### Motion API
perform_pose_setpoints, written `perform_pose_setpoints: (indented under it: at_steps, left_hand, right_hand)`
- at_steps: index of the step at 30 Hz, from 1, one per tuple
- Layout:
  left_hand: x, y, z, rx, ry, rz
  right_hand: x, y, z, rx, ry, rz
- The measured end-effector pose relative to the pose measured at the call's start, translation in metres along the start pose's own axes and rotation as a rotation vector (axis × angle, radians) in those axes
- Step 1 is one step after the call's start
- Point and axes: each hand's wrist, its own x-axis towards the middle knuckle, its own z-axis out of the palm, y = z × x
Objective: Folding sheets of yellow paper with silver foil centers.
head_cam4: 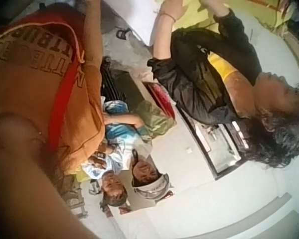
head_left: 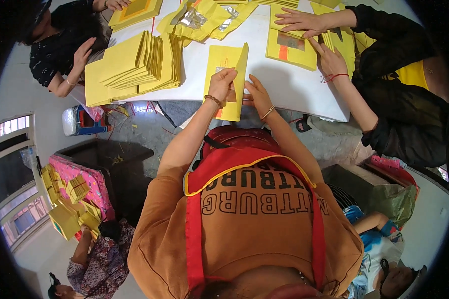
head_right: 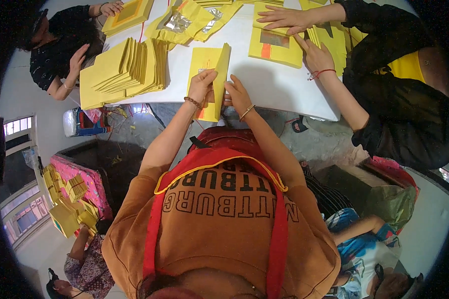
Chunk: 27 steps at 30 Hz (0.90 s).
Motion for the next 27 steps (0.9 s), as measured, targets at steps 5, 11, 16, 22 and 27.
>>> perform_pose_setpoints:
  at_steps: [5,11,16,22,27]
  left_hand:
    - [0.005,-0.008,-0.006,-0.003,0.008,0.011]
    - [-0.003,0.0,0.0,-0.049,0.011,-0.025]
    - [0.001,-0.003,0.001,-0.01,0.074,0.043]
    - [0.007,-0.012,-0.007,0.211,0.12,0.306]
    - [0.002,-0.004,-0.002,0.082,0.125,0.165]
  right_hand:
    - [0.004,0.004,0.0,0.031,0.02,0.007]
    - [0.001,-0.006,0.005,0.089,0.027,-0.003]
    - [0.006,-0.001,0.004,0.042,-0.001,-0.094]
    - [0.014,0.024,-0.006,0.243,0.02,-0.131]
    - [0.02,0.031,-0.011,0.165,0.05,-0.111]
